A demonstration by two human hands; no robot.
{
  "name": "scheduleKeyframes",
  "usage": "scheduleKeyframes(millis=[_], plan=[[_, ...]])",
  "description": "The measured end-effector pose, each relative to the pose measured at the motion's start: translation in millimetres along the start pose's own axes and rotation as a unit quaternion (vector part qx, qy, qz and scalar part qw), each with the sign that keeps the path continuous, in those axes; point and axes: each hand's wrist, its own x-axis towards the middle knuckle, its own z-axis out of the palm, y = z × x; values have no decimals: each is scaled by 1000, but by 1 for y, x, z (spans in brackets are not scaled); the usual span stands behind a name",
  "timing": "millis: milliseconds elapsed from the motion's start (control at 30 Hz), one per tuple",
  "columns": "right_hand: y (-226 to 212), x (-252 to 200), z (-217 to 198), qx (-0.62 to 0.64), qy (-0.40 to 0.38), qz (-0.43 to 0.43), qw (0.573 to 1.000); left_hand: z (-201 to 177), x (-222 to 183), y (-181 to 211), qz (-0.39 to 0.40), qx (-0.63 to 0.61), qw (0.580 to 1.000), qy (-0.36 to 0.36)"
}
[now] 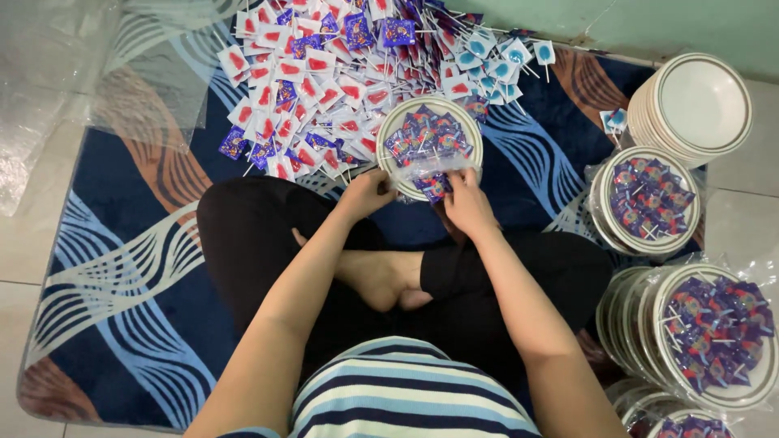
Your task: Placing small sachets onto plates and wrapping them with plastic film
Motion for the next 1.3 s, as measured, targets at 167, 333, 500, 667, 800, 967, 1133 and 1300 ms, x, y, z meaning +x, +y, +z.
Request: scheduleKeyframes(millis=[167, 333, 500, 667, 800, 967, 1133, 1300], plan=[[28, 17, 31, -60, 49, -133, 988, 4, 4, -6, -28, 19, 999, -16], [14, 9, 20, -117, 49, -104, 986, 3, 4, -7, -32, 3, 999, -6], [13, 7, 0, 28, 243, -151, 958, -9, 1, 7, -41, -12, 999, -8], [65, 57, -20, 67, 325, -63, 941, -13, 5, 15, -45, -18, 999, -12], [107, 120, -25, 55, 252, -81, 963, -14, 6, 14, -46, -20, 999, -13], [80, 142, -48, -3, 56, -51, 997, -17, 7, 19, -36, -25, 999, -12], [144, 174, -17, -139, 53, -26, 989, -18, 10, 18, -36, -27, 999, -17], [214, 160, -10, -212, 89, -25, 973, -14, 9, 10, -28, -30, 999, -12]])
